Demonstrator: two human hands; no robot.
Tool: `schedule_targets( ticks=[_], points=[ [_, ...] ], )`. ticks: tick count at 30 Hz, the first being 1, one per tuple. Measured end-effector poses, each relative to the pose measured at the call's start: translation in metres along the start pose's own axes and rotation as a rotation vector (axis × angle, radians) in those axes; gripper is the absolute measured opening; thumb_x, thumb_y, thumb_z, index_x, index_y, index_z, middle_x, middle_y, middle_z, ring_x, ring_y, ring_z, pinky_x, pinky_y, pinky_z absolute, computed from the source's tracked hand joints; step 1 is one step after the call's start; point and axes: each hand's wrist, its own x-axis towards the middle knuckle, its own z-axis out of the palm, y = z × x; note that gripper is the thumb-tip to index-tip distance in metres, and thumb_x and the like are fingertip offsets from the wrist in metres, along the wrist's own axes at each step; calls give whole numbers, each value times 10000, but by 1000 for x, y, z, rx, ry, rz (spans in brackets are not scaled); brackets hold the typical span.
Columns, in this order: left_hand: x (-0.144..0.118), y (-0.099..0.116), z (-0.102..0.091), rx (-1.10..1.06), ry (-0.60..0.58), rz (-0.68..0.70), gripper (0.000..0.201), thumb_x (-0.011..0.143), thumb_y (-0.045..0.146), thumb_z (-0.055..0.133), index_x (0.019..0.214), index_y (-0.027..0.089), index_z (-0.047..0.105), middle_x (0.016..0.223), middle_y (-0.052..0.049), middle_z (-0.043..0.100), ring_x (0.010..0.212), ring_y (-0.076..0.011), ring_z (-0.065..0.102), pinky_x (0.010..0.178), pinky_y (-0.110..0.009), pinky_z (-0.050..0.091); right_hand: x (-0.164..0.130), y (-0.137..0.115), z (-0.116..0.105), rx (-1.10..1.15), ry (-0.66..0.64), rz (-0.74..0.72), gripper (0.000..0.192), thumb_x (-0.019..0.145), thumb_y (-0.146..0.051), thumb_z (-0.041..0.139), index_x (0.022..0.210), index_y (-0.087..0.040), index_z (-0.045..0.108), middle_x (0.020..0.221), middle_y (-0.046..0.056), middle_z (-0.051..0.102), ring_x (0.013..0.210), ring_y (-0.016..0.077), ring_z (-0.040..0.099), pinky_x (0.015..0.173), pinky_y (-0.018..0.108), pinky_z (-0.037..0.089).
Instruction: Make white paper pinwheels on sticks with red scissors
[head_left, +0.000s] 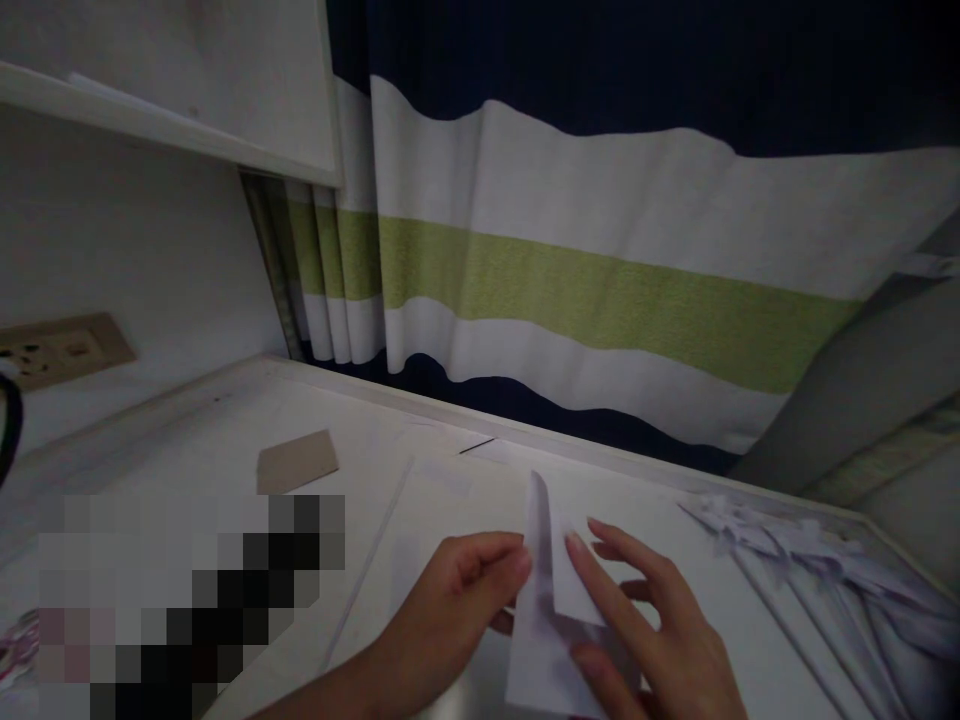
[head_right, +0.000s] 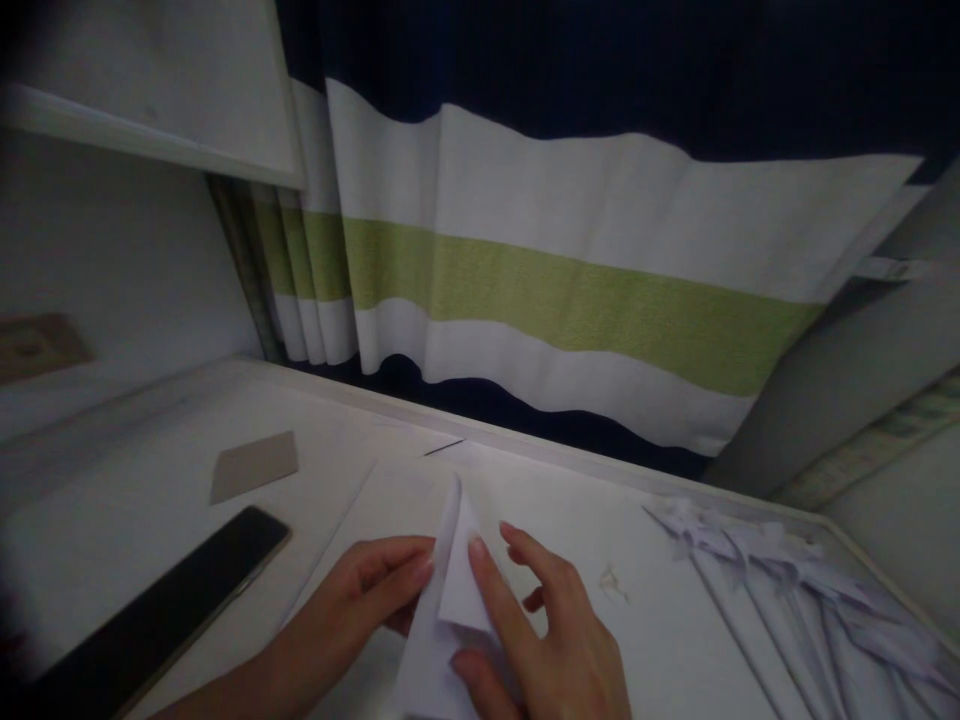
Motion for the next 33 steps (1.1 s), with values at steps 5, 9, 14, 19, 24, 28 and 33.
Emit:
schedule_targets(
  ticks=[5, 9, 14, 19, 24, 28, 33],
  points=[
    [0, 1, 0, -5, -89, 17, 212, 755, 222, 586, 951, 172, 650, 710, -13, 671, 650, -111, 593, 624, -196, 430, 5, -9, -7, -64, -46, -45, 473, 812, -328, 402, 1258, -176, 382, 1092, 169, 373, 789, 240, 496, 503, 302, 547],
    [0, -1, -2, -20, -126, 3, 230, 763, 194, 576, 983, 169, 639, 730, -24, 676, 659, -112, 593, 632, -197, 422, 5, -9, -9, -26, -80, -39, 392, 810, -308, 418, 1177, -184, 482, 1099, 158, 370, 723, 210, 492, 504, 311, 541],
    [-1, -2, -1, 44, -104, -31, 222, 773, 188, 555, 969, 139, 646, 740, -42, 675, 650, -114, 582, 611, -194, 414, 1, -9, -14, 242, -110, 98, 356, 832, -279, 414, 1184, -294, 461, 1155, 106, 361, 785, 206, 518, 588, 311, 528],
    [-7, 6, 6, 184, -159, -61, 241, 768, 162, 529, 978, 155, 647, 793, -35, 679, 729, -151, 600, 666, -218, 431, -1, -8, -12, 723, -139, 552, 397, 799, -337, 495, 1184, -364, 401, 1018, 50, 511, 809, 194, 538, 599, 263, 494],
    [-12, 15, 8, 534, -189, -126, 232, 767, 191, 508, 934, 191, 669, 778, -7, 665, 759, -150, 567, 642, -180, 400, 10, -9, -7, 994, -220, 818, 161, 728, -342, 573, 845, -234, 595, 743, 8, 544, 676, 164, 519, 592, 264, 441],
    [-12, 18, 6, 637, -255, -216, 229, 763, 223, 500, 912, 176, 668, 776, -4, 645, 736, -142, 546, 609, -166, 385, 16, -12, -6, 1103, -247, 907, 171, 694, -341, 602, 642, -188, 549, 598, -34, 487, 534, 110, 457, 484, 217, 379],
    [-11, 10, 6, 495, -309, -232, 247, 780, 257, 495, 968, 192, 642, 815, 6, 646, 812, -153, 556, 654, -172, 387, 13, -12, -4, 1200, -211, 1038, 235, 655, -373, 640, 633, -169, 528, 545, -56, 458, 482, 77, 396, 429, 180, 316]
  ],
)
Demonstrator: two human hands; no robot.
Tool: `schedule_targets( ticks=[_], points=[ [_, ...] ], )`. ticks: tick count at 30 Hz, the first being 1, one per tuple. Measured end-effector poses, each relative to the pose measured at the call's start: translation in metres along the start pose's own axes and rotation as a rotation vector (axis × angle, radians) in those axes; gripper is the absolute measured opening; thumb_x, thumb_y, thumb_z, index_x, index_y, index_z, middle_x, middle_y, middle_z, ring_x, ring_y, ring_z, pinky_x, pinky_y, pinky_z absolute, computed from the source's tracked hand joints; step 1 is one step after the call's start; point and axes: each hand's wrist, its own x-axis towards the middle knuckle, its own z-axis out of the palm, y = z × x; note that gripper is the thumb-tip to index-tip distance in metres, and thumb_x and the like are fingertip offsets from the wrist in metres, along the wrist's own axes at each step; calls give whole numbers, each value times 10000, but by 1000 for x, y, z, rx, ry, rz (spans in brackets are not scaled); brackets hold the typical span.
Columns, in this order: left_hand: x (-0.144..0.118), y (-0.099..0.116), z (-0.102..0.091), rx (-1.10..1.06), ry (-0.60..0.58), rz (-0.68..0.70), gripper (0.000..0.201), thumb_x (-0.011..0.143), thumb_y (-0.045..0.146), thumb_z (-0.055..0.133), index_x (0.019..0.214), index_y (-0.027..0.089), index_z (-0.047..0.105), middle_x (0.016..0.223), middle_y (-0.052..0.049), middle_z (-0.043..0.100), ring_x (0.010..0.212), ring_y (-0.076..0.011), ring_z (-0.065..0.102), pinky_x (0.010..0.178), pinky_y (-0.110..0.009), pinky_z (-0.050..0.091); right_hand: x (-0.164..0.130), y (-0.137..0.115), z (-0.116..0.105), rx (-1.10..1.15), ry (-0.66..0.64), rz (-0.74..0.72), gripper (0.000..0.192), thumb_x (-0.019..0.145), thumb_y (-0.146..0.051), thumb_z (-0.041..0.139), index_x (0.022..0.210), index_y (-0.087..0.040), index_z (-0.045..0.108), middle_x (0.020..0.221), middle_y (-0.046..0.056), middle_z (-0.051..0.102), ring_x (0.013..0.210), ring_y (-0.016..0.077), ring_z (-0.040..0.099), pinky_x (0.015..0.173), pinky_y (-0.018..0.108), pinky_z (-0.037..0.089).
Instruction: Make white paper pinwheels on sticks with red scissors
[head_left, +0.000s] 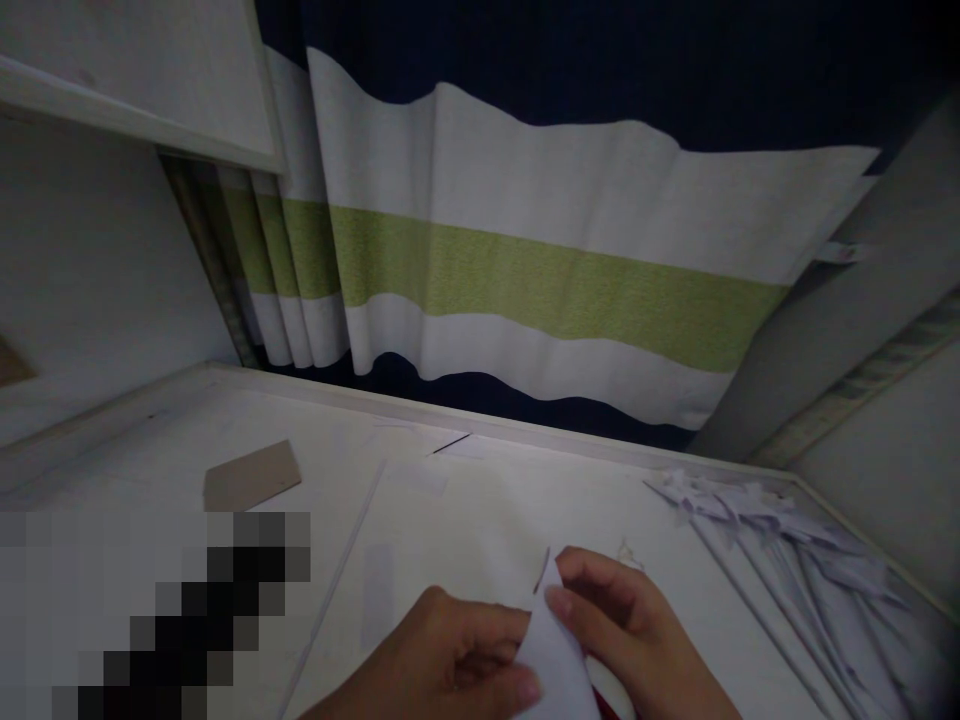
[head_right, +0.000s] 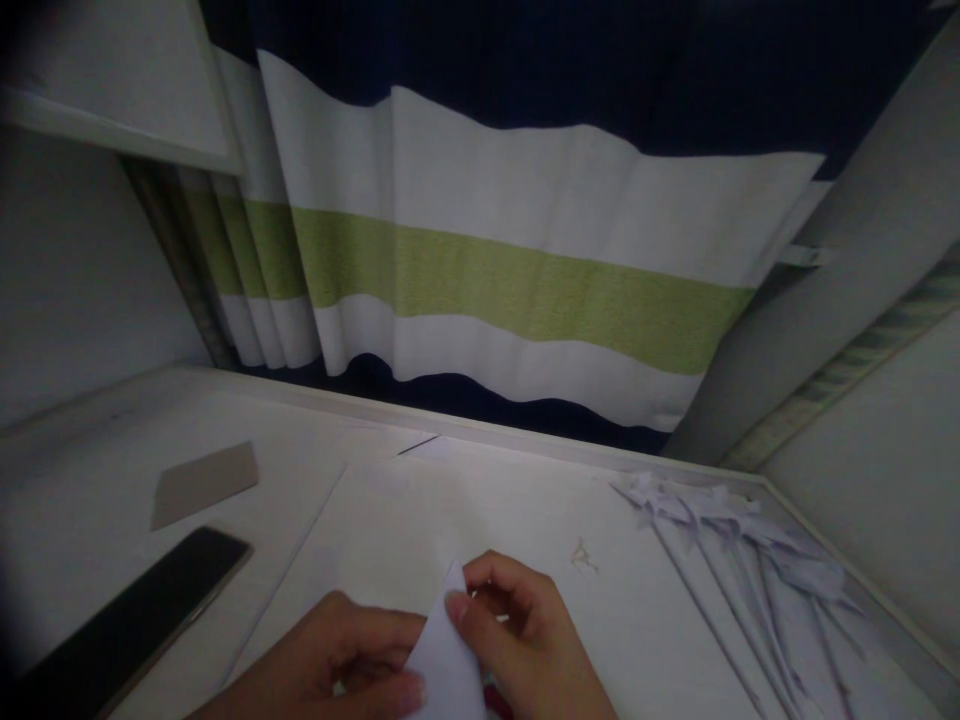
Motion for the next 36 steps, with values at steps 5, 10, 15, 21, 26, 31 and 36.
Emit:
schedule_targets(
  ticks=[5, 10, 15, 21, 26, 31, 36],
  points=[
    [1, -6, 8, -42, 90, -22, 257, 774, 202, 485, 979, 205, 640, 787, 11, 648, 786, -145, 568, 649, -176, 388, 0, 3, 0, 36, 15, -16, 222, 657, -366, 646, 660, -168, 545, 568, -52, 473, 483, 77, 419, 442, 185, 342],
    [-1, -3, 11, 38, 175, -52, 232, 742, 190, 500, 895, 215, 674, 732, 15, 641, 714, -134, 551, 583, -167, 375, 0, -1, 1, -13, 2, -68, 212, 654, -335, 658, 616, -170, 530, 576, -49, 476, 469, 76, 423, 410, 181, 318],
    [-1, -5, 11, -20, 137, -19, 215, 757, 227, 509, 900, 207, 668, 766, 11, 637, 746, -146, 552, 620, -179, 385, 1, -6, 0, 27, 21, -24, 262, 646, -372, 659, 601, -143, 540, 548, -38, 465, 503, 85, 400, 463, 201, 320],
    [-1, -5, 5, -101, 14, -19, 225, 772, 303, 515, 887, 168, 654, 744, 16, 588, 677, -109, 485, 598, -168, 341, 4, -3, 0, 108, -14, 0, 251, 643, -344, 673, 600, -135, 539, 506, -50, 459, 451, 62, 371, 435, 188, 275],
    [1, 3, 3, -153, -34, 43, 219, 752, 318, 528, 761, 146, 663, 616, 41, 485, 565, -82, 382, 538, -159, 307, 5, -1, 0, 146, -13, 4, 254, 631, -344, 683, 586, -135, 545, 500, -51, 456, 451, 63, 373, 437, 187, 278],
    [1, 3, 5, -192, -45, 80, 246, 756, 325, 524, 735, 119, 655, 593, 29, 498, 538, -80, 388, 500, -163, 280, 4, 0, 1, 183, -12, 3, 249, 644, -337, 678, 592, -139, 535, 491, -55, 454, 438, 60, 377, 428, 181, 276],
    [-1, 1, 7, -288, -99, 95, 220, 783, 261, 514, 859, 118, 663, 690, -13, 600, 634, -122, 512, 581, -197, 342, 2, -1, 2, 212, 5, 3, 242, 638, -314, 689, 585, -137, 533, 485, -56, 465, 427, 53, 382, 416, 171, 272]
  ],
)
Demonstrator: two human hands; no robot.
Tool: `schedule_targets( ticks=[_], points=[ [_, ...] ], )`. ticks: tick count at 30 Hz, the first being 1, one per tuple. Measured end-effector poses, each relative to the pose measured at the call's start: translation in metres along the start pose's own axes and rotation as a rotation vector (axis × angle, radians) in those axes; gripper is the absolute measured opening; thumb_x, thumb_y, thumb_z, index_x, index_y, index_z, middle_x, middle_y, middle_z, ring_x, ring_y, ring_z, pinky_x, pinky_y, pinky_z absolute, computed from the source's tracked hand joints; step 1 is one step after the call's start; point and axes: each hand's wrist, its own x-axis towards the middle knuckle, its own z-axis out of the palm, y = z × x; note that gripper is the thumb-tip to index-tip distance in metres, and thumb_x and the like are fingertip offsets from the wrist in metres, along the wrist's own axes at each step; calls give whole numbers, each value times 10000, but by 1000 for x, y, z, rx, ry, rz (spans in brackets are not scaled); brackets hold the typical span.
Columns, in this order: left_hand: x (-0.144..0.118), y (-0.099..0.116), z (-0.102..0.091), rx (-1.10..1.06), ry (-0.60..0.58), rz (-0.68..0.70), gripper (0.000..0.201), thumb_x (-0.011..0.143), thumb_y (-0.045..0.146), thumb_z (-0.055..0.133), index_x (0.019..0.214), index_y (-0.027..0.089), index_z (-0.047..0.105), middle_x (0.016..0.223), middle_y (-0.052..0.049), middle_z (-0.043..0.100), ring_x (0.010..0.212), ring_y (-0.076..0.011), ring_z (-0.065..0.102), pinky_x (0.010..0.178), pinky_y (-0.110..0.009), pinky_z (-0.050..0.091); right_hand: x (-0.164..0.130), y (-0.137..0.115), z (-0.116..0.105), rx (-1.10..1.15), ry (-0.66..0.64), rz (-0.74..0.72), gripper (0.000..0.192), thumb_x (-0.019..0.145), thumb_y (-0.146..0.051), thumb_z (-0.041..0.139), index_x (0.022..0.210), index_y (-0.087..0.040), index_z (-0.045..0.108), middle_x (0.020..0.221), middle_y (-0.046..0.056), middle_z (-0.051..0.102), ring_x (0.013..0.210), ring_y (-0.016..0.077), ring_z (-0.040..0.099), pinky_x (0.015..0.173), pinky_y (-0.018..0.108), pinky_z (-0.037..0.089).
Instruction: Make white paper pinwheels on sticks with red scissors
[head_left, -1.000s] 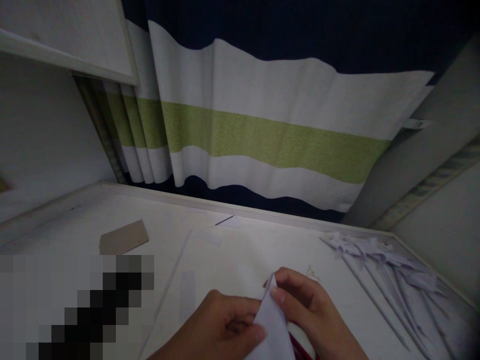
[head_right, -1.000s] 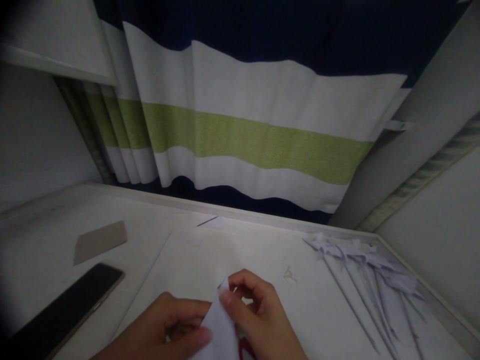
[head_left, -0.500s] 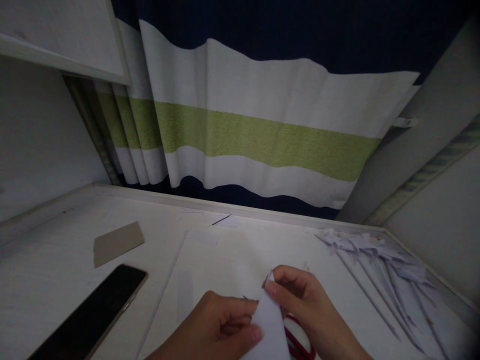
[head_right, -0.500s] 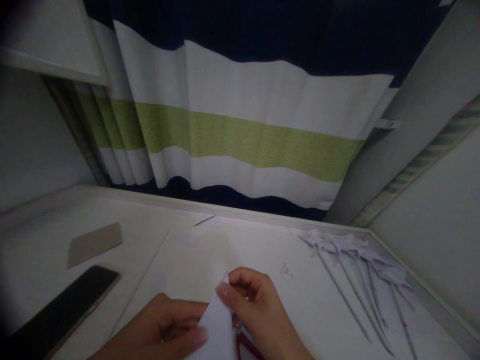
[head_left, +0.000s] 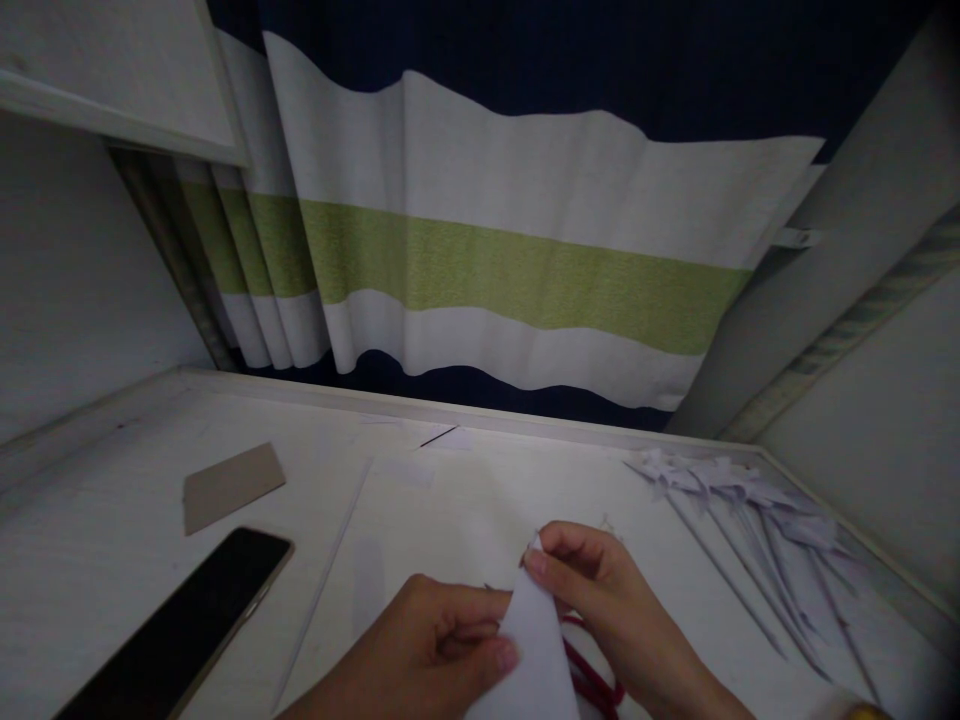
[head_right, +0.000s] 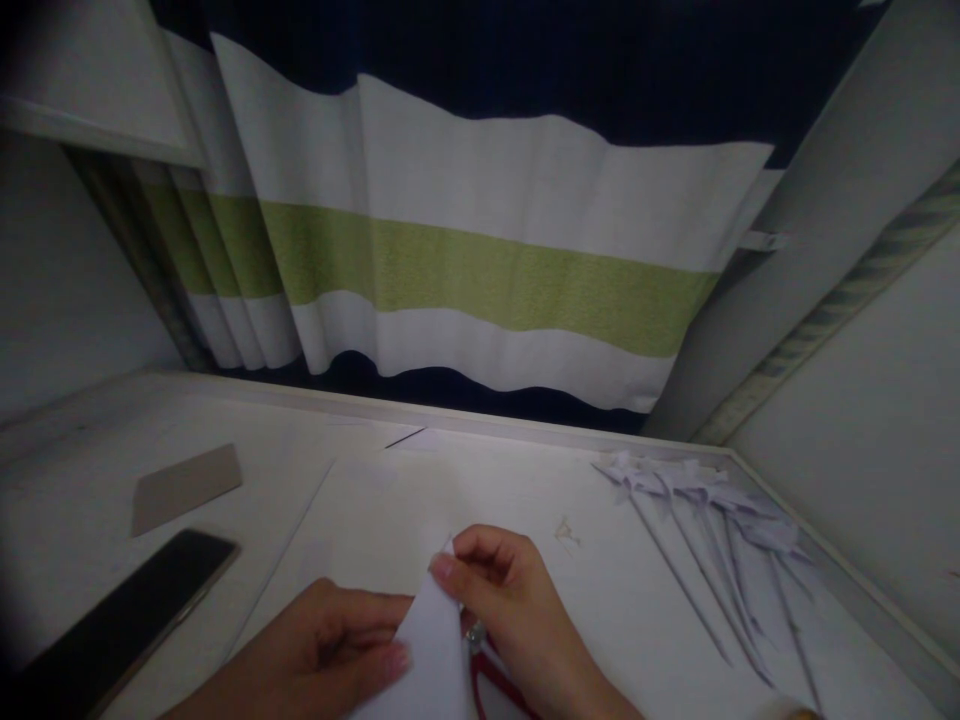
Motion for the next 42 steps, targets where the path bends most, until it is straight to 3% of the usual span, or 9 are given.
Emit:
schedule_targets(
  ticks=[4, 22, 34, 39, 42],
  points=[
    [-1, 0, 0, -45, 22, -16, 212, 797, 219, 500, 910, 135, 659, 714, -20, 628, 722, -163, 566, 625, -221, 377, 1, 0, -1, 6, 6, 13, 242, 625, -317, 698, 583, -139, 539, 487, -53, 483, 428, 55, 398, 419, 173, 283],
    [2, -8, -3, -71, 11, -3, 274, 787, 231, 532, 1032, 136, 611, 857, -60, 666, 800, -199, 597, 739, -306, 424, 3, 3, -2, 31, -8, 22, 221, 632, -282, 695, 565, -141, 539, 444, -63, 506, 378, 40, 415, 369, 147, 308],
    [3, -8, -4, -145, -7, 3, 273, 786, 175, 535, 1048, 146, 602, 877, -65, 670, 780, -184, 612, 755, -314, 427, 3, 4, -3, -10, -28, 0, 177, 699, -268, 647, 607, -147, 555, 484, -69, 521, 396, 28, 433, 374, 119, 329],
    [3, -10, -9, -116, 57, 24, 263, 777, 180, 550, 1029, 137, 612, 834, -57, 682, 734, -170, 621, 709, -275, 445, 5, 3, -7, -31, -70, -25, 192, 728, -344, 602, 809, -170, 592, 584, -45, 534, 471, 61, 478, 417, 153, 378],
    [5, -8, -16, -69, 236, 89, 277, 768, 190, 563, 1041, 153, 600, 846, -43, 683, 719, -159, 618, 676, -251, 453, 2, 0, -9, -85, -147, -123, 439, 647, -394, 661, 1024, -222, 514, 783, -14, 537, 634, 110, 518, 515, 203, 420]
  ],
)
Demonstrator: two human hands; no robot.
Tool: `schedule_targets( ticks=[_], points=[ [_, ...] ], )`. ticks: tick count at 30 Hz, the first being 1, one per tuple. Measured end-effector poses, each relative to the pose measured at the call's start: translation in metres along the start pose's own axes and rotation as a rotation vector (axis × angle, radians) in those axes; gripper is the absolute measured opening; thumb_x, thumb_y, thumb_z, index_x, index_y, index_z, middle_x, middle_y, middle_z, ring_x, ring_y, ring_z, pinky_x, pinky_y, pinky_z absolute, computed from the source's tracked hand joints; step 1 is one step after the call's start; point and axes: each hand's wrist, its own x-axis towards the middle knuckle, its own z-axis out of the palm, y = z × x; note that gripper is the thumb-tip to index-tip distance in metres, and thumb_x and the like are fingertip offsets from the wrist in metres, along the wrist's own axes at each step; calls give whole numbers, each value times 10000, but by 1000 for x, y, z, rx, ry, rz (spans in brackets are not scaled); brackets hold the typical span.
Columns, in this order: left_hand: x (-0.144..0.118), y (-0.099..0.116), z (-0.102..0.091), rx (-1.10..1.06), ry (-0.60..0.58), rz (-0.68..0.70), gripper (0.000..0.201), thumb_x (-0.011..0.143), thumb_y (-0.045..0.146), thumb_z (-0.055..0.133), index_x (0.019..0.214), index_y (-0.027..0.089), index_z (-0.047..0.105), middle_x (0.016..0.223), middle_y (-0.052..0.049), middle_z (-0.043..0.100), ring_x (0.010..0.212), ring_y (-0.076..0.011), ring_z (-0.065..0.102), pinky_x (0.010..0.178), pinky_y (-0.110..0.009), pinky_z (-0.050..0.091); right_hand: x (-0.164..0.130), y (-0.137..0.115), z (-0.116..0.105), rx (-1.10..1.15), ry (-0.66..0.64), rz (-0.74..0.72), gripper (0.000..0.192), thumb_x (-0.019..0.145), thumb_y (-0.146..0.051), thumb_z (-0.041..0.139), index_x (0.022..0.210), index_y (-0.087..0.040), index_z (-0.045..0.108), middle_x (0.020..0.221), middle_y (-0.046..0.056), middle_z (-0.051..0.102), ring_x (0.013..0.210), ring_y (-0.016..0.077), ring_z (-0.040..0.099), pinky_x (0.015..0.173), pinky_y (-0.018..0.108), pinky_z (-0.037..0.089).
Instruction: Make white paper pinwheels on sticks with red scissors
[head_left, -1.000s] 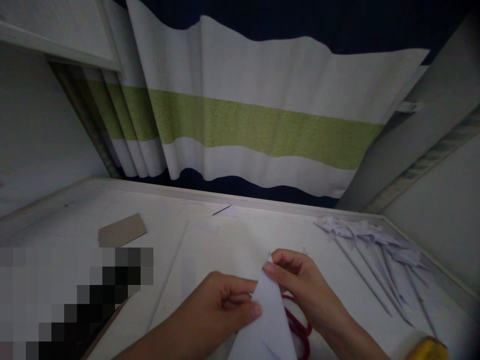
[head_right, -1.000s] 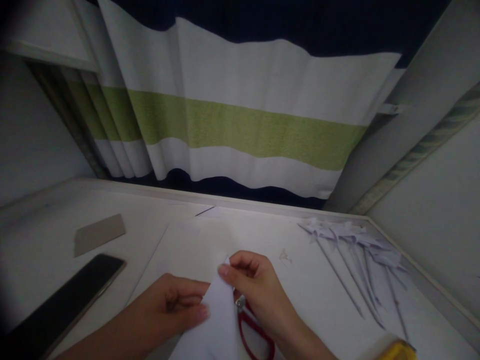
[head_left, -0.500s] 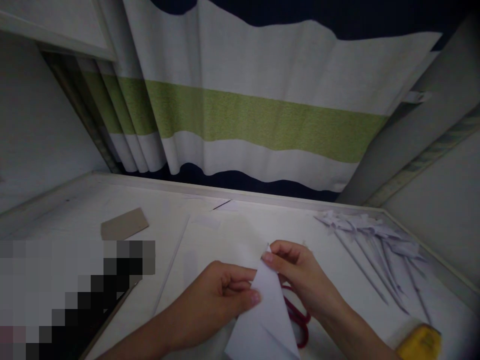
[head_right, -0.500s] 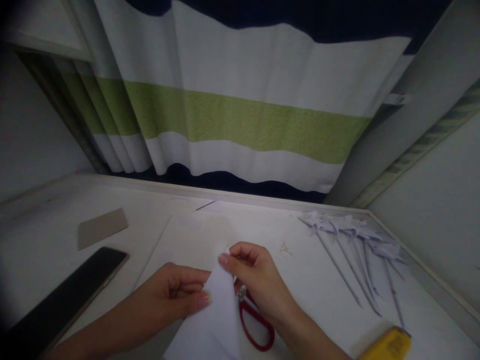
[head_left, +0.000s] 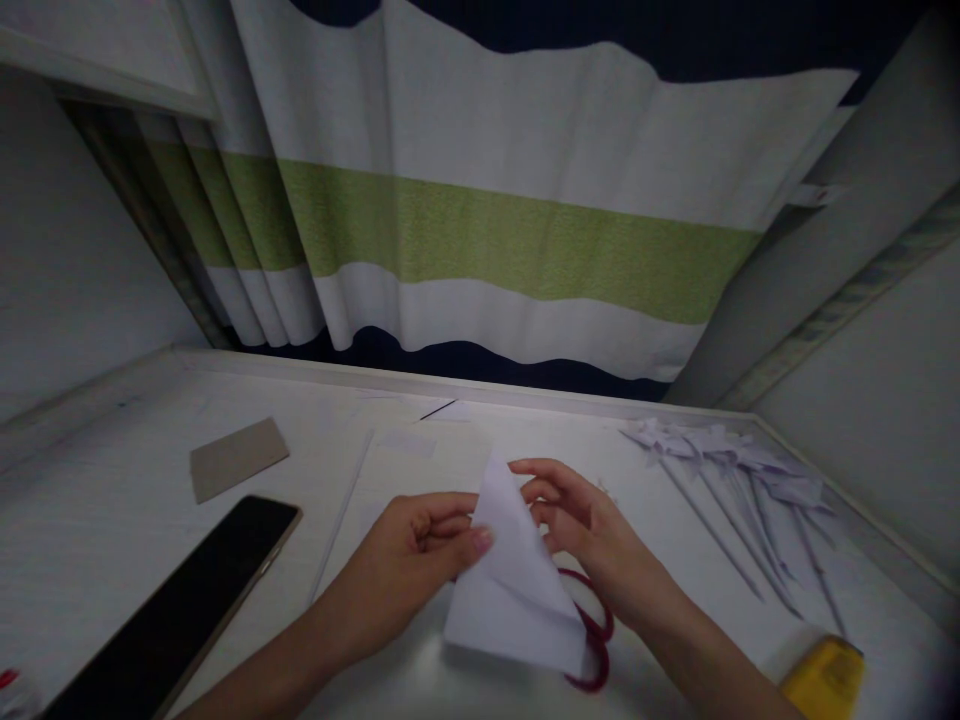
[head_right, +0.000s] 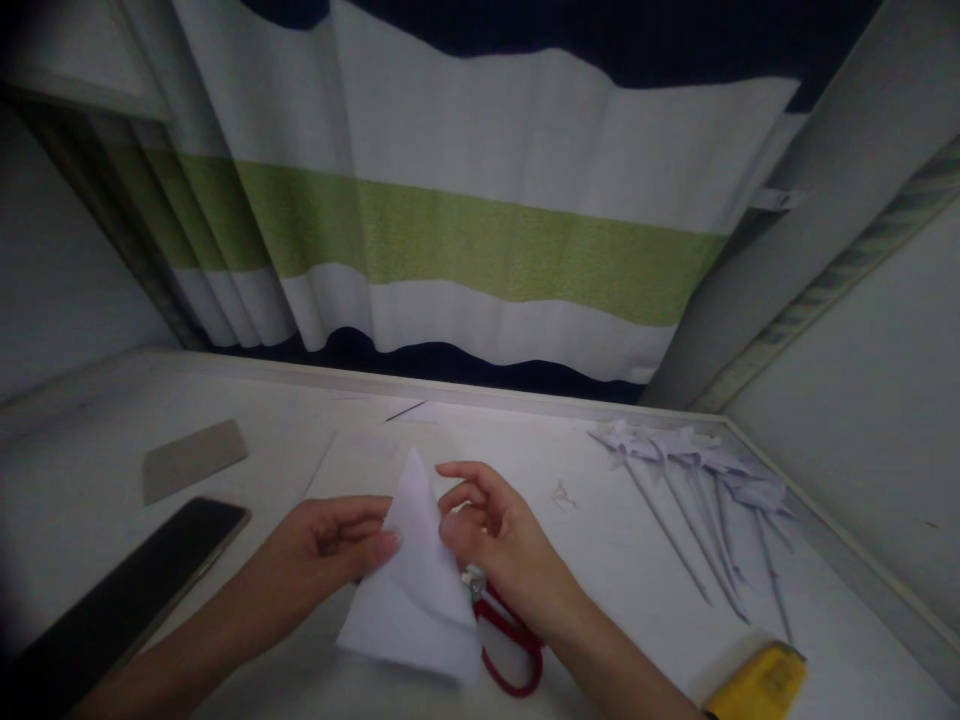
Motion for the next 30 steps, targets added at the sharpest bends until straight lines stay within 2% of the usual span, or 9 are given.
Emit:
schedule_targets(
  ticks=[3, 4, 6, 9, 10, 14, 17, 22, 30],
  points=[
    [2, 4, -4, 57, 168, 81, 288, 758, 213, 578, 1041, 163, 589, 850, -31, 680, 723, -149, 614, 654, -229, 454, -5, -4, 1, -140, -46, -35, 749, 489, -303, 780, 1141, -279, 414, 991, 14, 500, 798, 164, 514, 648, 269, 431],
    [2, 5, -4, 73, 203, 100, 289, 750, 220, 587, 1032, 162, 591, 852, -32, 678, 733, -150, 613, 659, -227, 455, -7, -6, 1, -191, -37, -25, 740, 490, -263, 784, 1135, -285, 422, 1000, 15, 502, 824, 176, 509, 675, 284, 427],
    [0, 7, -3, 93, 249, 126, 290, 728, 229, 610, 1010, 162, 597, 855, -31, 674, 757, -158, 613, 682, -233, 459, -8, -7, 3, -246, -8, -9, 541, 558, -215, 746, 1042, -265, 510, 918, 6, 542, 811, 179, 513, 675, 283, 419],
    [-2, 6, -1, 91, 241, 139, 310, 690, 220, 645, 992, 174, 591, 849, -23, 664, 762, -162, 611, 680, -236, 463, -5, -6, 5, -159, -10, 18, 162, 677, -272, 657, 819, -204, 617, 719, -10, 583, 653, 142, 521, 565, 235, 401],
    [-3, 6, -1, 84, 236, 135, 326, 682, 223, 652, 997, 174, 583, 844, -21, 660, 749, -160, 609, 669, -237, 463, -4, -5, 6, -110, -1, 41, 140, 712, -317, 620, 765, -188, 629, 660, -13, 585, 591, 125, 510, 525, 221, 387],
    [-3, 5, 0, 117, 297, 107, 314, 711, 261, 620, 995, 138, 570, 769, -27, 654, 677, -138, 587, 612, -225, 448, -2, 1, 8, 7, 122, 158, 326, 714, -447, 583, 653, -133, 647, 513, -13, 567, 469, 93, 466, 447, 195, 348],
    [-4, 7, 1, 151, 277, 101, 271, 745, 266, 579, 973, 119, 577, 720, -29, 659, 645, -131, 581, 573, -217, 439, -4, 5, 8, 75, 144, 208, 342, 668, -457, 627, 669, -117, 655, 489, -10, 574, 456, 97, 476, 438, 192, 345],
    [-6, 7, 2, 133, 244, 85, 260, 749, 254, 572, 962, 105, 573, 701, -28, 663, 618, -127, 587, 553, -214, 445, -3, 7, 6, 251, 214, 261, 393, 722, -468, 569, 566, -114, 638, 424, -16, 550, 393, 81, 428, 392, 181, 303],
    [-4, 9, 3, 114, 231, 48, 255, 747, 227, 569, 960, 88, 562, 661, -19, 659, 594, -122, 590, 549, -214, 458, 0, -2, 9, 336, 218, 275, 397, 776, -447, 515, 678, -100, 681, 461, 16, 614, 408, 111, 508, 395, 195, 341]
  ],
)
